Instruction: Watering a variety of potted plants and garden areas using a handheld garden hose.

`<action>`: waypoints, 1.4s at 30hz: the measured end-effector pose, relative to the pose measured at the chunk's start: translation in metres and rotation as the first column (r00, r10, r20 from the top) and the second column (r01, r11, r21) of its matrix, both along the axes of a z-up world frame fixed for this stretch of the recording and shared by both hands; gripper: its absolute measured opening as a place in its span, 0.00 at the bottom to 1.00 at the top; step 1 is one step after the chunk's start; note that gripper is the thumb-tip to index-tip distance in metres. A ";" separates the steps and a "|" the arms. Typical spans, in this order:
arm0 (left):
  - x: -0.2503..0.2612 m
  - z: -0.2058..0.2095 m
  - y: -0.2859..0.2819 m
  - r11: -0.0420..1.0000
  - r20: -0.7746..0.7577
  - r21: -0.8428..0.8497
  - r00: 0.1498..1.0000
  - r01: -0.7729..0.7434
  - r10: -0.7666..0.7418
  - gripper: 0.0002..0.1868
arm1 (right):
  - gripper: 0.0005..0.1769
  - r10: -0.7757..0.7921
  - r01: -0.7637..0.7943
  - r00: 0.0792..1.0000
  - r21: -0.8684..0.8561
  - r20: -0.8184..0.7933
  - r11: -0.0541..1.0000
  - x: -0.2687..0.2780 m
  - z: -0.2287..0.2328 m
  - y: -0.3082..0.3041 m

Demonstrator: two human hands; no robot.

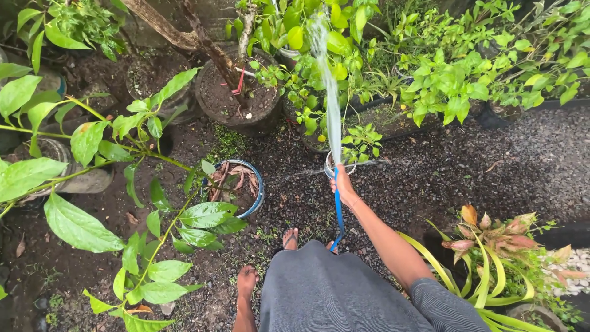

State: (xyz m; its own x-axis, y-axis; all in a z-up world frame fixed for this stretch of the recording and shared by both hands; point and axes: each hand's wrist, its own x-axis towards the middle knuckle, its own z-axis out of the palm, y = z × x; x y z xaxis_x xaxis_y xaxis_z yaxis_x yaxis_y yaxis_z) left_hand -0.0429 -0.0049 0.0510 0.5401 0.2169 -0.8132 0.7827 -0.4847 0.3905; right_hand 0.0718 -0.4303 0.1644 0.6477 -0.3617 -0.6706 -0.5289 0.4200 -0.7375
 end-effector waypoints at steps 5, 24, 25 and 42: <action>-0.001 -0.006 0.001 1.000 0.038 0.004 0.999 0.016 -0.016 0.15 | 0.21 -0.035 0.034 0.999 -0.070 -0.013 0.997 0.002 -0.005 -0.003; 0.004 -0.014 -0.002 0.998 0.096 -0.056 0.995 -0.011 0.016 0.13 | 0.24 -0.021 0.009 0.997 -0.153 -0.079 0.988 -0.001 -0.001 -0.015; 0.004 -0.015 -0.002 0.998 0.095 -0.055 0.995 -0.014 0.019 0.13 | 0.24 -0.018 0.006 0.997 -0.152 -0.080 0.988 -0.001 0.001 -0.013; -0.044 -0.020 0.009 0.992 0.058 0.053 0.992 -0.111 0.108 0.15 | 0.27 0.196 -0.210 0.975 -0.141 -0.108 0.967 0.030 -0.025 0.043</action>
State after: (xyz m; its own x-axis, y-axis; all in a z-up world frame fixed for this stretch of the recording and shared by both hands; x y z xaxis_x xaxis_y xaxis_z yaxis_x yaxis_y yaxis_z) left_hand -0.0872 0.0037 0.0310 0.5542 0.3218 -0.7676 0.8103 -0.4196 0.4091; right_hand 0.1016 -0.3868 0.1398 0.6560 -0.3306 -0.6785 -0.6602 0.1843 -0.7281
